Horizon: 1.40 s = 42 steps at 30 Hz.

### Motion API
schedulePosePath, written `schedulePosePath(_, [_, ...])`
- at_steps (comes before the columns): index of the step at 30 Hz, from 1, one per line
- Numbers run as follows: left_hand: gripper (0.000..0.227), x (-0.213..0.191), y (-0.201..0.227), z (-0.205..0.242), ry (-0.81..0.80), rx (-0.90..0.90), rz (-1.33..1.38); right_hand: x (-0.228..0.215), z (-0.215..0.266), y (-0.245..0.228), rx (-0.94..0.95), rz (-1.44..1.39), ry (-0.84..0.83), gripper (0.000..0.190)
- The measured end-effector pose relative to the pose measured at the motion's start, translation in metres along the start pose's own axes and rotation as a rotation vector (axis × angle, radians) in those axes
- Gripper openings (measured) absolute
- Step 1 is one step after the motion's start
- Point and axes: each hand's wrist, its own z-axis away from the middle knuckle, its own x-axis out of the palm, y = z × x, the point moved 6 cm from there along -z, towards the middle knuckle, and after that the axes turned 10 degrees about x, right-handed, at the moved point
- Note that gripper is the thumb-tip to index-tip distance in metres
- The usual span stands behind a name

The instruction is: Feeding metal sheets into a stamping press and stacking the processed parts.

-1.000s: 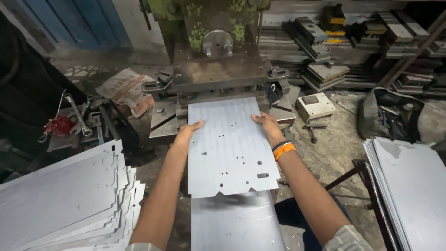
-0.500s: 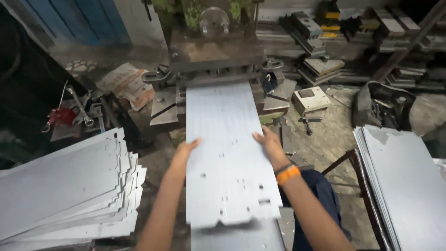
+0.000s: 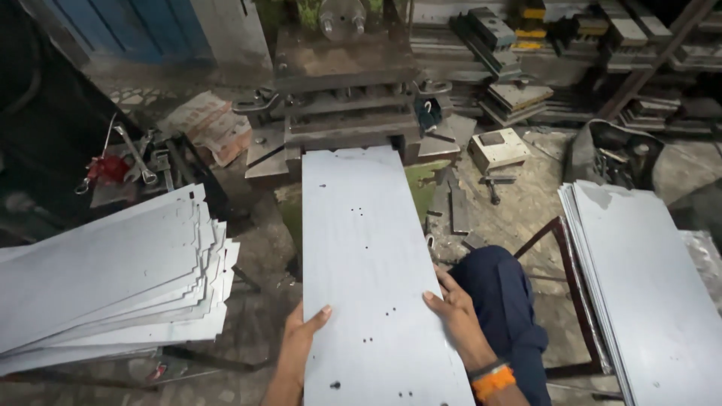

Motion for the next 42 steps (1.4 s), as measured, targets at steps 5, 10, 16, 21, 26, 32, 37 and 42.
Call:
schedulePosePath(5, [0.056, -0.006, -0.001, -0.026, -0.002, 0.034, -0.071, -0.004, -0.030, 0.011, -0.009, 0.016, -0.020, 0.072])
schedulePosePath(10, [0.058, 0.000, 0.019, -0.061, -0.018, 0.131, -0.219, 0.001, -0.074, -0.003, -0.063, 0.070, 0.028, 0.068])
schedulePosePath(16, [0.077, -0.026, 0.000, -0.124, 0.207, 0.376, -0.655, -0.017, -0.119, 0.002, -0.149, 0.989, 0.308, 0.069])
schedulePosePath(21, [0.067, -0.006, -0.025, -0.095, -0.045, 0.260, -0.432, 0.027, -0.100, 0.013, -0.115, 0.905, 0.144, 0.067])
schedulePosePath(26, [0.057, -0.032, -0.030, -0.129, -0.060, 0.292, -0.255, 0.053, -0.110, 0.004, -0.297, 1.248, 0.241, 0.070])
schedulePosePath(32, [0.059, -0.184, 0.014, -0.253, 0.338, 0.416, -0.686, 0.204, -0.122, 0.008, -0.605, 1.149, -0.124, 0.066])
schedulePosePath(37, [0.078, -0.273, 0.092, -0.273, 0.600, 0.540, -1.307, 0.285, -0.172, 0.064, -0.503, 1.053, -0.395, 0.056])
schedulePosePath(42, [0.091, -0.274, 0.035, -0.285, 0.419, 0.280, -1.530, 0.318, -0.231, 0.127, 0.209, 0.568, -0.383, 0.062])
